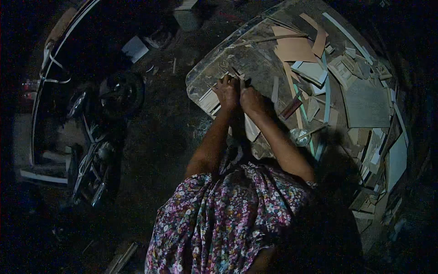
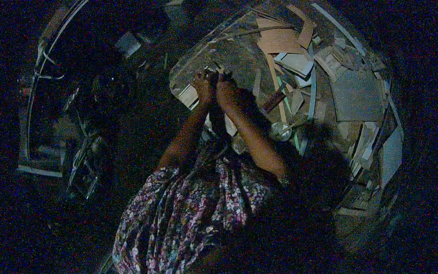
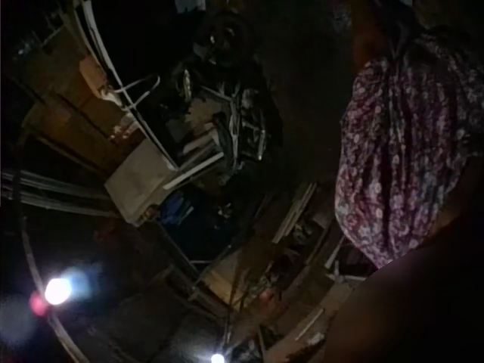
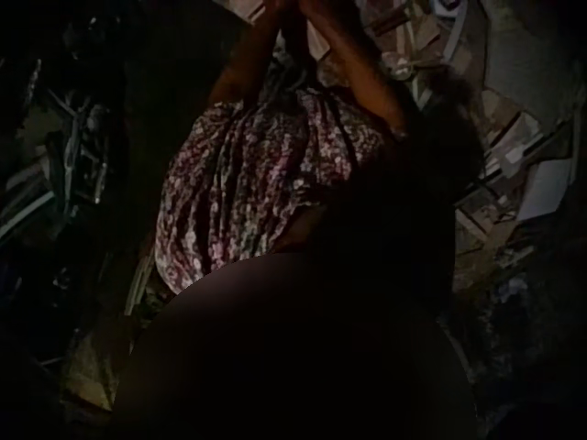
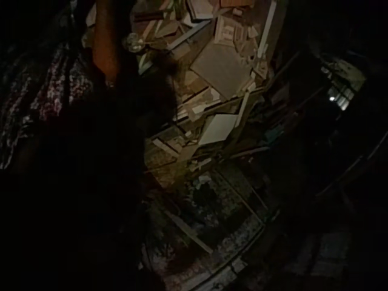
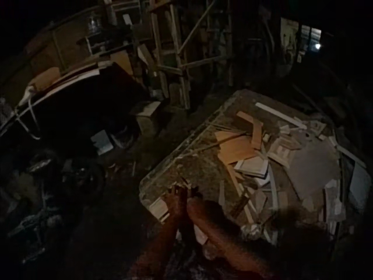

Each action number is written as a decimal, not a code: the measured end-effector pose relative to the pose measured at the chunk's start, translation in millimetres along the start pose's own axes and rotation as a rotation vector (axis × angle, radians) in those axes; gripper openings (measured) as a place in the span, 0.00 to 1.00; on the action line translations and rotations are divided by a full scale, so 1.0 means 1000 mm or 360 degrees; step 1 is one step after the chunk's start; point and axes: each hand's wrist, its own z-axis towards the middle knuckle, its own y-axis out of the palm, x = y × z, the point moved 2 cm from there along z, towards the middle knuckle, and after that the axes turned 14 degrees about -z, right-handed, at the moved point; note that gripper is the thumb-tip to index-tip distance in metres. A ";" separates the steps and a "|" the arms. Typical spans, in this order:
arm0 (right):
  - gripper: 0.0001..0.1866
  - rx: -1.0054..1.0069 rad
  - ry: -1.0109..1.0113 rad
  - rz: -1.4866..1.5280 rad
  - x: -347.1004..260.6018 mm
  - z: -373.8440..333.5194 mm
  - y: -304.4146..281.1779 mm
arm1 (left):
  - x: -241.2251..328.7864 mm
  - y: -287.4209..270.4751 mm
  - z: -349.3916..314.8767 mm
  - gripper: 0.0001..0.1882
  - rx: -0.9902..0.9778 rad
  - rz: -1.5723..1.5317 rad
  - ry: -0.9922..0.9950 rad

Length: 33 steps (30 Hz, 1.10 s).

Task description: Assembling and aligning small wooden slats to create a structured panel or box on a workbench.

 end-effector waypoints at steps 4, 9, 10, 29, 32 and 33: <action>0.16 -0.0008 -0.0128 -0.0026 -0.004 -0.005 0.023 | -0.012 -0.007 -0.009 0.12 0.0031 0.0066 -0.0064; 0.17 0.0137 -0.0193 -0.0040 0.000 0.007 0.031 | -0.001 -0.009 -0.006 0.12 0.0058 0.0081 -0.0007; 0.17 0.0152 -0.0196 -0.0036 -0.001 0.012 0.030 | -0.004 -0.008 -0.005 0.12 0.0054 0.0108 0.0021; 0.22 -0.0119 -0.0244 0.0023 0.002 -0.002 0.015 | -0.010 -0.009 -0.005 0.13 -0.0066 0.0116 -0.0137; 0.21 -0.0119 -0.0226 0.0051 0.004 0.007 0.016 | -0.002 -0.009 -0.006 0.13 -0.0070 0.0039 -0.0148; 0.22 -0.0188 -0.0239 0.0058 0.003 0.010 0.016 | -0.002 -0.006 -0.007 0.12 -0.0033 0.0063 -0.0093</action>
